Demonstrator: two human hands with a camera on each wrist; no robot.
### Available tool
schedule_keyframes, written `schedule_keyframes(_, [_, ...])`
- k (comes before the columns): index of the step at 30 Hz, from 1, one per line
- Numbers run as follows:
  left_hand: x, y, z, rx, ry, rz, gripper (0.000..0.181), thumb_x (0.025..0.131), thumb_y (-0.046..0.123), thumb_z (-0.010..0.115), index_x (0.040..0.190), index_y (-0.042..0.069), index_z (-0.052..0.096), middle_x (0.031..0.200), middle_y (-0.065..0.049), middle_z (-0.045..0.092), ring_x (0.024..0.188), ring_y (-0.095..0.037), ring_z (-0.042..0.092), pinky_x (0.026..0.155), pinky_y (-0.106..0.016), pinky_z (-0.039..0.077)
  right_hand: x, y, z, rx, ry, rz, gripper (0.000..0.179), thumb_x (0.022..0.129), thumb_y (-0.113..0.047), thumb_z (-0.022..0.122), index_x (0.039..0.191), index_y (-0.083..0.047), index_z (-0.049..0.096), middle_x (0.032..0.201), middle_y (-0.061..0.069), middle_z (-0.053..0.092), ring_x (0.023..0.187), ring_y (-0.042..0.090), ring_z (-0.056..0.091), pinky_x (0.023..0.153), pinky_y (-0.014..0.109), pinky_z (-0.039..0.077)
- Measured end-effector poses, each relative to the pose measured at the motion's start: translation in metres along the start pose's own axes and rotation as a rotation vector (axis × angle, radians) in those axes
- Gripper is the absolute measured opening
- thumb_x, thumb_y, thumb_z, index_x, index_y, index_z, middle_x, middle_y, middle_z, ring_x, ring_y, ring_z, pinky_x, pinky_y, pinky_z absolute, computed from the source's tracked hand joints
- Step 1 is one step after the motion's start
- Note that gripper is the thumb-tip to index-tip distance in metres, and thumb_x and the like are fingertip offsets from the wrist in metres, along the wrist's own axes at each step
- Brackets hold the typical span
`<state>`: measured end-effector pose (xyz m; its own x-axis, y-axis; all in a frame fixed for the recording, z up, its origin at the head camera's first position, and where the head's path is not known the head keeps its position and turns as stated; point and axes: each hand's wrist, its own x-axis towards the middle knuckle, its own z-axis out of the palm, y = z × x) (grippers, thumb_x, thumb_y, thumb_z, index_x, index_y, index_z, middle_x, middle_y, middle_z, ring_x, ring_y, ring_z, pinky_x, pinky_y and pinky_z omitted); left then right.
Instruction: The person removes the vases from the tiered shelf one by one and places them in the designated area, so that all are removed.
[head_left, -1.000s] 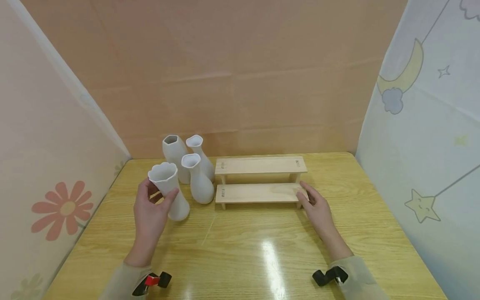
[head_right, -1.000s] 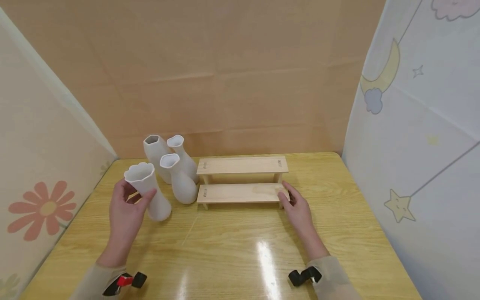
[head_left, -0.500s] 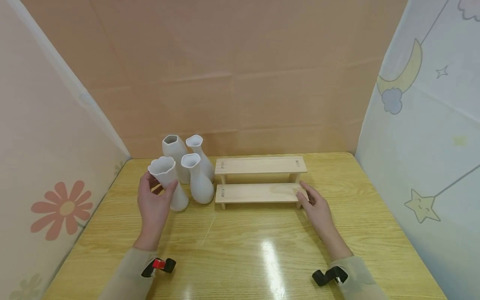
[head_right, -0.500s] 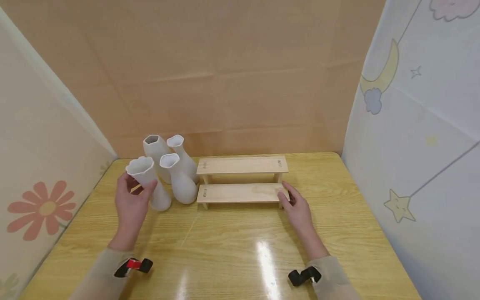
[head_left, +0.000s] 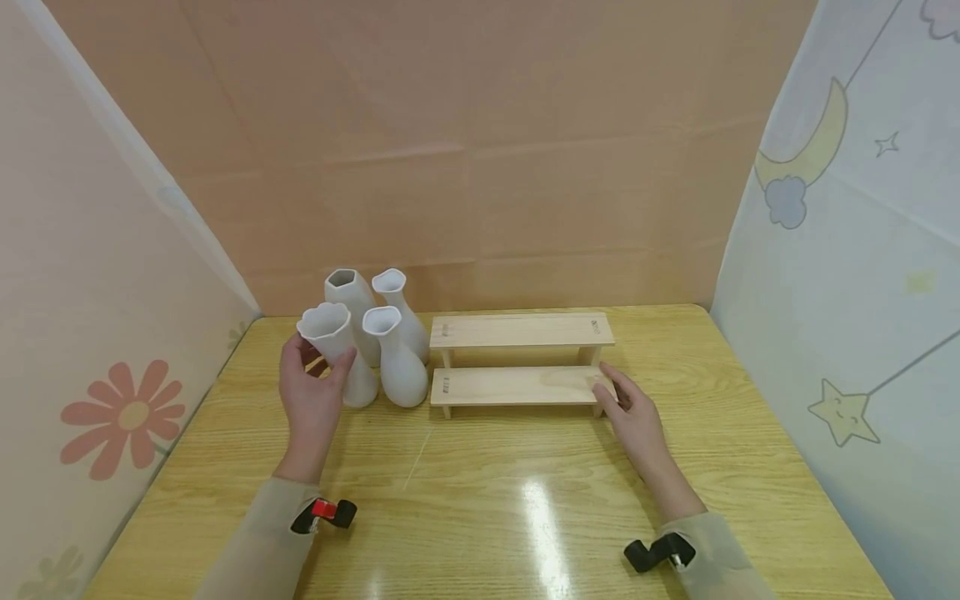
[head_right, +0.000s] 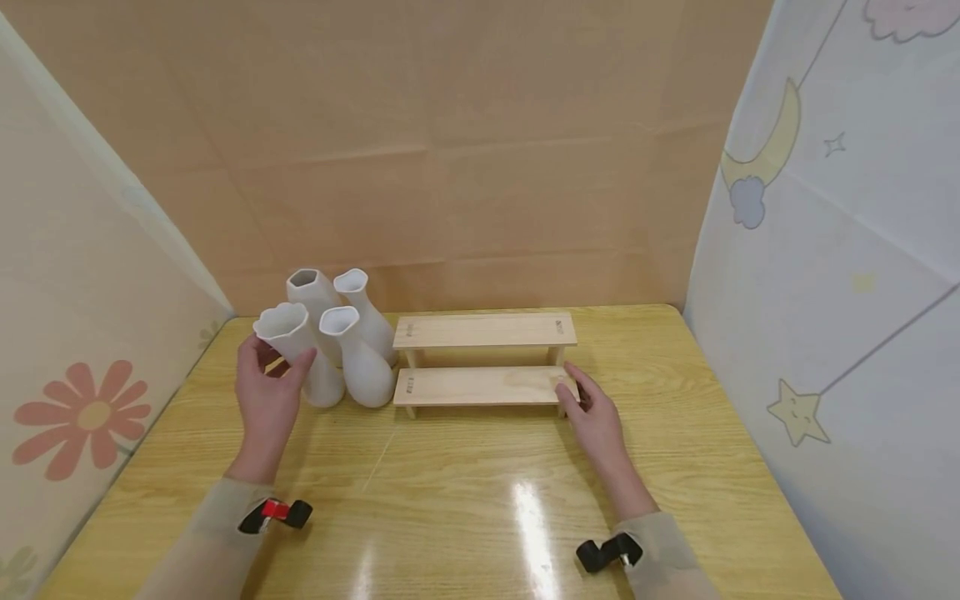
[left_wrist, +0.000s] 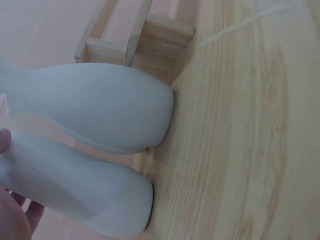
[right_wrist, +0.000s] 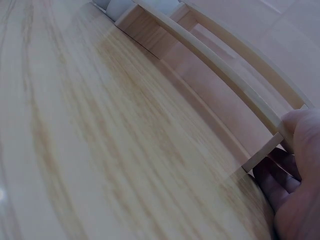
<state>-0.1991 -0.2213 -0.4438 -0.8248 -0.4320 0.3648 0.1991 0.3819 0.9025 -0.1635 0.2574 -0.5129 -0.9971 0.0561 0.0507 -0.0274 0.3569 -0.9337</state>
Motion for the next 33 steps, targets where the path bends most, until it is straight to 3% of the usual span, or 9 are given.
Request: schedule_keyframes(33, [0.0051,-0.0028,0.0044,0.013,-0.049,-0.001,0.069,0.1,0.017,0.085,0.158,0.007,0.048,0.143,-0.012,0.058,0.129,-0.026,0.06,0.112,-0.051,0.052,0.0009,0.0035,-0.0006,0.006,-0.01,-0.026,0.068,0.114,-0.05,0.059,0.171,-0.017,0.043,0.177,0.01,0.033,0.164,0.037,0.026,0.128,0.06,0.03])
